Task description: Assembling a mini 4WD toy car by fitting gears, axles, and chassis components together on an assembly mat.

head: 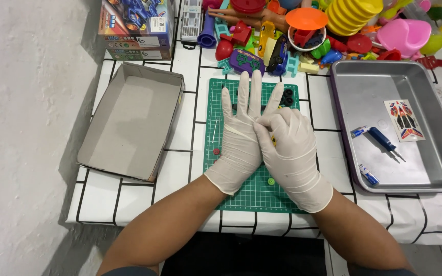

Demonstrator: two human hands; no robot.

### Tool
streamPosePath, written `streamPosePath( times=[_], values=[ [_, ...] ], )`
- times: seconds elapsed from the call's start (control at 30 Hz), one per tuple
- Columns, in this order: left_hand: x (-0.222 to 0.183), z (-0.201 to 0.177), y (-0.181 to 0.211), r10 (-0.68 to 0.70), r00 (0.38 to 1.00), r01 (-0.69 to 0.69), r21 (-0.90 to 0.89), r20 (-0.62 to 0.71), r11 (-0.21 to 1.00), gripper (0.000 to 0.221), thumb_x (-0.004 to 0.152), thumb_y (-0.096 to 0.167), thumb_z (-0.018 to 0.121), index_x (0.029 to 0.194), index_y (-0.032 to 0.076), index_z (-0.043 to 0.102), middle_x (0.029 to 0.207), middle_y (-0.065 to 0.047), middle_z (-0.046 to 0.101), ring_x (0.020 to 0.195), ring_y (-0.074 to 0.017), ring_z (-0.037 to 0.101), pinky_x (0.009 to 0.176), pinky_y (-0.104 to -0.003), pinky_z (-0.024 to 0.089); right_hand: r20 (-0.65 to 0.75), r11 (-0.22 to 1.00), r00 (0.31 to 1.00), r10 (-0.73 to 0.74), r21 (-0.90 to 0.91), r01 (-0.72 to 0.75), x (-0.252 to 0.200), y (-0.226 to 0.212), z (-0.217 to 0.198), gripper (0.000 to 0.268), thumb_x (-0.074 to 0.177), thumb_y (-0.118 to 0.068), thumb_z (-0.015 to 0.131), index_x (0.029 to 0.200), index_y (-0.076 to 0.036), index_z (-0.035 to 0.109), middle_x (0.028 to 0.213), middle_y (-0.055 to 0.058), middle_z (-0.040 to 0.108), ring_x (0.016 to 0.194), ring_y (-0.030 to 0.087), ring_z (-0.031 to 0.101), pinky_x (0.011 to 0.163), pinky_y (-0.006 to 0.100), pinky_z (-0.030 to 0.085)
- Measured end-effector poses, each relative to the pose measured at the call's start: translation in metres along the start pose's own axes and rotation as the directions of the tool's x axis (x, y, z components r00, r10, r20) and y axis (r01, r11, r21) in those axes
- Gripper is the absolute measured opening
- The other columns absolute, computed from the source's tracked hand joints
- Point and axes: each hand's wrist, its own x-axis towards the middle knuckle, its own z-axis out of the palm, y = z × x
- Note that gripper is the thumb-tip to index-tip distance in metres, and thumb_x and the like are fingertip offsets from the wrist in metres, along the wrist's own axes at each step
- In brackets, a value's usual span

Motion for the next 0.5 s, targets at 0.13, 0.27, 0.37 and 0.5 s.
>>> streamPosePath(
  times=[0.13, 0.27, 0.37, 0.5],
  values=[
    [0.000, -0.002, -0.001, 0.024, 1.000, -0.024, 0.005, -0.011, 1.000, 0.067, 0.109, 0.029, 0.039, 0.168, 0.029, 0.008, 0.171, -0.027, 0.001, 0.157, -0.0479, -0.005, 0.113, -0.078, -0.006, 0.025, 0.989, 0.993, -0.116, -0.085, 0.118, 0.000, 0.000, 0.000, 0.012, 0.102, -0.017, 0.069, 0.093, -0.011, 0.063, 0.083, 0.002, 0.051, 0.079, 0.027, 0.057, 0.071, 0.039, 0.042],
    [-0.004, -0.018, -0.003, -0.008, 1.000, 0.008, 0.079, 0.000, 0.997, 0.059, 0.114, 0.026, 0.029, 0.169, 0.035, 0.007, 0.173, -0.017, -0.008, 0.160, -0.0403, -0.006, 0.117, -0.077, -0.009, 0.030, 0.991, 0.991, -0.133, 0.001, 0.133, -0.001, -0.015, -0.002, 0.018, 0.105, -0.022, 0.060, 0.091, -0.011, 0.059, 0.083, 0.002, 0.047, 0.077, 0.028, 0.052, 0.069, 0.040, 0.040],
    [-0.001, -0.028, -0.010, 0.015, 1.000, -0.016, -0.084, -0.011, 0.996, 0.066, 0.112, 0.023, 0.038, 0.167, 0.030, 0.004, 0.169, -0.033, -0.002, 0.156, -0.0517, -0.007, 0.114, -0.077, -0.009, 0.059, 0.967, 0.970, -0.236, -0.086, 0.241, -0.009, -0.020, -0.002, 0.018, 0.105, -0.026, 0.058, 0.092, -0.012, 0.057, 0.083, 0.003, 0.046, 0.078, 0.030, 0.052, 0.069, 0.040, 0.040],
    [0.005, -0.009, -0.011, 0.034, 0.997, -0.041, -0.111, -0.062, 0.993, 0.065, 0.110, 0.030, 0.038, 0.168, 0.022, 0.008, 0.170, -0.032, 0.002, 0.156, -0.0516, -0.004, 0.114, -0.076, -0.009, 0.047, 0.950, 0.969, -0.243, -0.188, 0.248, -0.006, -0.016, 0.005, 0.011, 0.102, -0.023, 0.065, 0.099, -0.013, 0.063, 0.087, 0.004, 0.049, 0.081, 0.030, 0.054, 0.072, 0.041, 0.040]
  ],
)
